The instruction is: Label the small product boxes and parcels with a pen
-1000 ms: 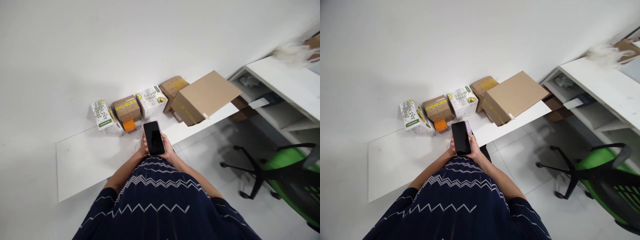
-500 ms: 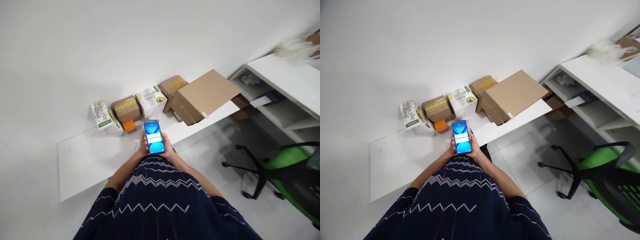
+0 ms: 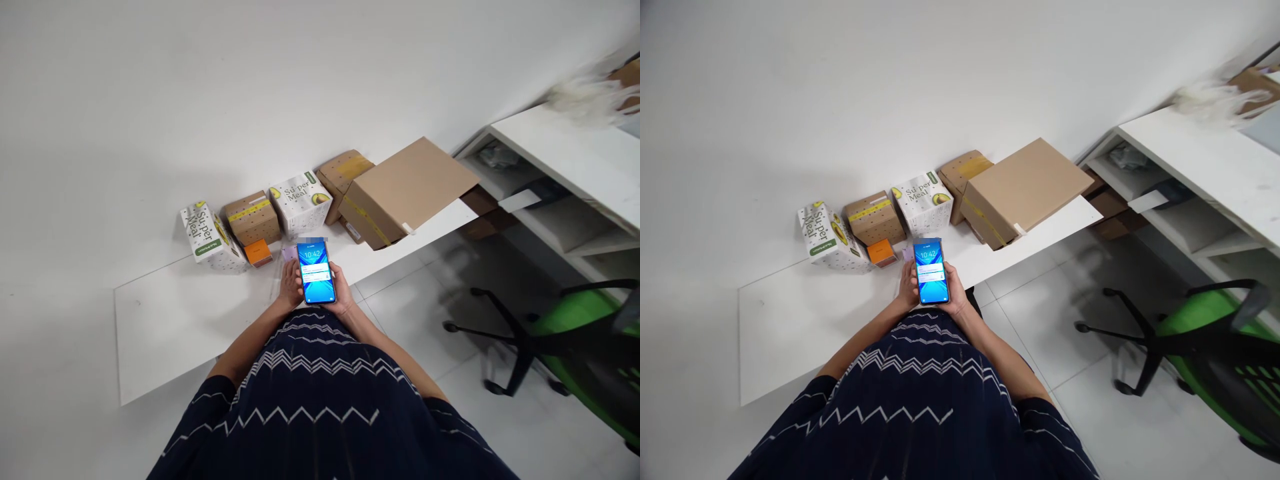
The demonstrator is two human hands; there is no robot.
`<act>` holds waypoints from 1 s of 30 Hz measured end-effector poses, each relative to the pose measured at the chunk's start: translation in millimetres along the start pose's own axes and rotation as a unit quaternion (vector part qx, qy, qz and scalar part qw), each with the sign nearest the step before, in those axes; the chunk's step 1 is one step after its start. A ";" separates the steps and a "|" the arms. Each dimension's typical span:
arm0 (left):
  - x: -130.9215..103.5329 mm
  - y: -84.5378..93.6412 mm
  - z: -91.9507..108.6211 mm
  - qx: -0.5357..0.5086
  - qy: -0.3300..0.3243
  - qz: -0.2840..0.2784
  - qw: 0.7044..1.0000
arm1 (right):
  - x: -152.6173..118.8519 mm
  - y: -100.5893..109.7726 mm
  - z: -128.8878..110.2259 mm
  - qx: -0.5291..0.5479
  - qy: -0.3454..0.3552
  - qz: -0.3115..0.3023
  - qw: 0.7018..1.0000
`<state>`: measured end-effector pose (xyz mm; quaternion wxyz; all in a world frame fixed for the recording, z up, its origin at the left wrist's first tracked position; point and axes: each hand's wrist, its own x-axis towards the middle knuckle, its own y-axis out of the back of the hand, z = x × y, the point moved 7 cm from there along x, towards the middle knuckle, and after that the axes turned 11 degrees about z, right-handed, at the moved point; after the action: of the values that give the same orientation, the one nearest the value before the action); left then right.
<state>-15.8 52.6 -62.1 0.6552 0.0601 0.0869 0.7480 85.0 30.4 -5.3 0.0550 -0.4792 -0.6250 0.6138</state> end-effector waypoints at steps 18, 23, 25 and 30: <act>-9.7 -9.6 18.8 0.445 -0.274 -0.019 0.852 | 19.1 163.6 -92.0 -0.645 0.190 0.501 0.545; -9.4 -7.2 18.2 0.450 -0.276 -0.026 0.849 | 39.0 158.4 -90.7 -0.760 0.185 0.488 0.387; -9.1 -6.1 20.6 0.454 -0.274 -0.030 0.847 | 41.7 157.9 -90.8 -0.767 0.195 0.488 0.369; 0.8 -0.1 31.9 0.476 -0.260 -0.024 0.840 | 44.0 162.7 -88.1 -0.771 0.179 0.481 0.377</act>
<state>-9.3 55.1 -30.9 0.5624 0.5548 0.2602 0.5552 205.8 88.1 -140.4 -0.5321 -0.6338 -0.4686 -0.3092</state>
